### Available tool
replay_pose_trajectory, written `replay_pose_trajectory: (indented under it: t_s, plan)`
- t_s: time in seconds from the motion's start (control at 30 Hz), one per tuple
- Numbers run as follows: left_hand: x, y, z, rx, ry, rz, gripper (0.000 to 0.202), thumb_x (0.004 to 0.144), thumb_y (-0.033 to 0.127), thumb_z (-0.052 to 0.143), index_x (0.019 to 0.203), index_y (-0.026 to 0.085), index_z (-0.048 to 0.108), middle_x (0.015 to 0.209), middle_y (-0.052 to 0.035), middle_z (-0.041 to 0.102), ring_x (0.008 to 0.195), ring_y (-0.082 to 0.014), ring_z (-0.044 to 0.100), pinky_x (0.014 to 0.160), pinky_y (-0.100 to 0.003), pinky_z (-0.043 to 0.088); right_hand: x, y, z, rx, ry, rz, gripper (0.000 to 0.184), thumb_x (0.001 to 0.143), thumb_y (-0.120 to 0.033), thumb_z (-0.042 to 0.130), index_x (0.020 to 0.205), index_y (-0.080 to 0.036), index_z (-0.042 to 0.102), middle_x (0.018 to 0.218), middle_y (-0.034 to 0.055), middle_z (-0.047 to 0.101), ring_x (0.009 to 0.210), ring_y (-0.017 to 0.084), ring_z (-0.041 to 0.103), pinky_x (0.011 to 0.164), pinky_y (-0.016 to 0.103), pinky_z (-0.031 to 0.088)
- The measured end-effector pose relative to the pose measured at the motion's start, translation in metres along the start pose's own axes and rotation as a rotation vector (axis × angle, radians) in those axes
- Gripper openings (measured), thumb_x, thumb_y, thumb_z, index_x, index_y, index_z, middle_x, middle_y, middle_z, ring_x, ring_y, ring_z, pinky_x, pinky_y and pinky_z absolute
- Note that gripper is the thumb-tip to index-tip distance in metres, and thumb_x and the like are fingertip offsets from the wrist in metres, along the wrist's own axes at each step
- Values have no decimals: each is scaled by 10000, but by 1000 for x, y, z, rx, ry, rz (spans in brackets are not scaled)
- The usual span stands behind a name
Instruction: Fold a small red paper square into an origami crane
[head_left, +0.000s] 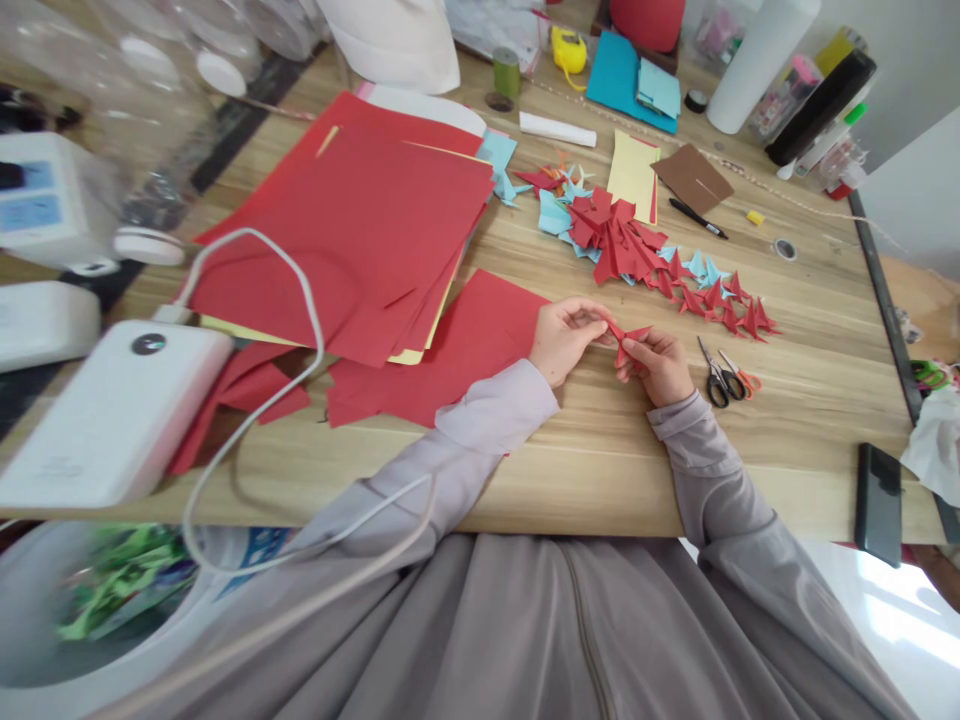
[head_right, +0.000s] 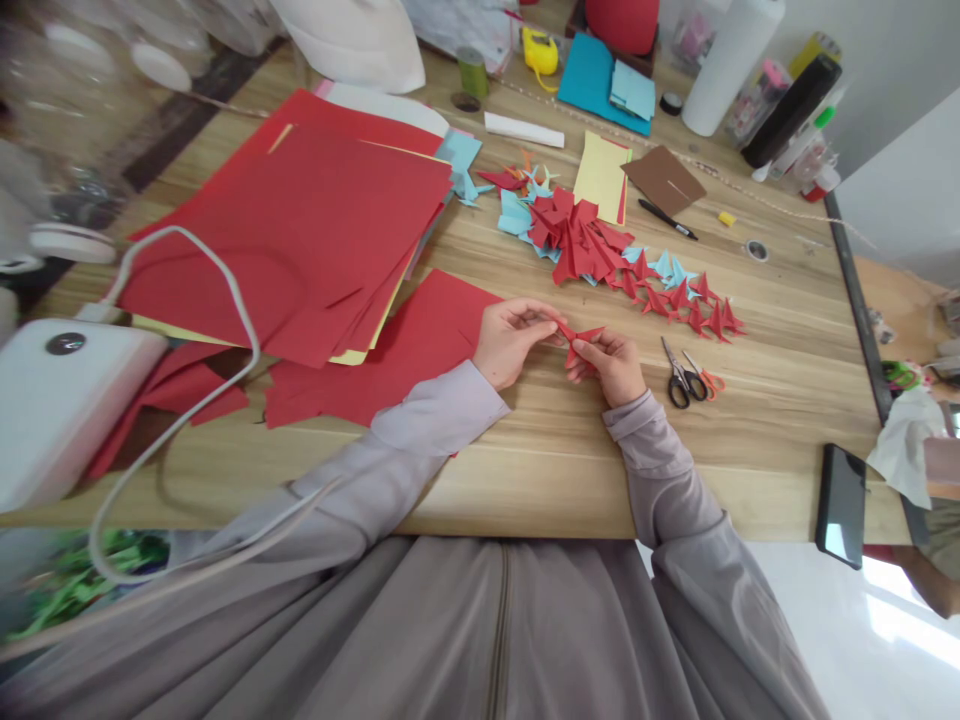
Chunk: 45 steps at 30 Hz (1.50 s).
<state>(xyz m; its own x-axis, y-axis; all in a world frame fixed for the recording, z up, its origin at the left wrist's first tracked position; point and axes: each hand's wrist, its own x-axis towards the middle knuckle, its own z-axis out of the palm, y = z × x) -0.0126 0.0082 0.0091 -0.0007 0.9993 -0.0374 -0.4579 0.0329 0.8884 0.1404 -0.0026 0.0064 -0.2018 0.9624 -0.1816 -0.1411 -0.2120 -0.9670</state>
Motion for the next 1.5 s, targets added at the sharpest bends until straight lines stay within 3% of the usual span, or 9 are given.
replay_pose_trajectory:
  t_s: [0.6,0.8,1.03,1.5]
  plan:
    - [2,2,0,-166,1,-109,88,675,159,649,752,118,634,672,-39,695,595,-140,662,587,-269,548,-2,-1,3,28,15,-34,210,681,-337,765,730,-170,648,557,-19,678,403,95,590,384,188,493]
    - [1,5,-1,-171,0,-162,201,686,200,678,867,124,632,730,-38,699,639,-139,667,631,-286,560,-1,-1,3,33,25,-15,226,675,-349,767,727,-168,642,556,-18,678,397,93,583,377,187,485]
    - [0,1,0,-81,-8,-147,362,539,181,792,860,130,633,639,15,661,587,-117,633,615,-270,543,-1,-1,3,20,12,-22,240,673,-360,769,743,-169,643,561,-18,680,405,91,587,385,186,486]
    - [3,-2,-2,-31,4,-80,234,652,217,715,856,138,630,550,29,625,500,-110,607,557,-243,518,-2,1,1,3,-12,-43,228,698,-353,755,743,-167,631,567,-15,682,413,99,598,390,193,490]
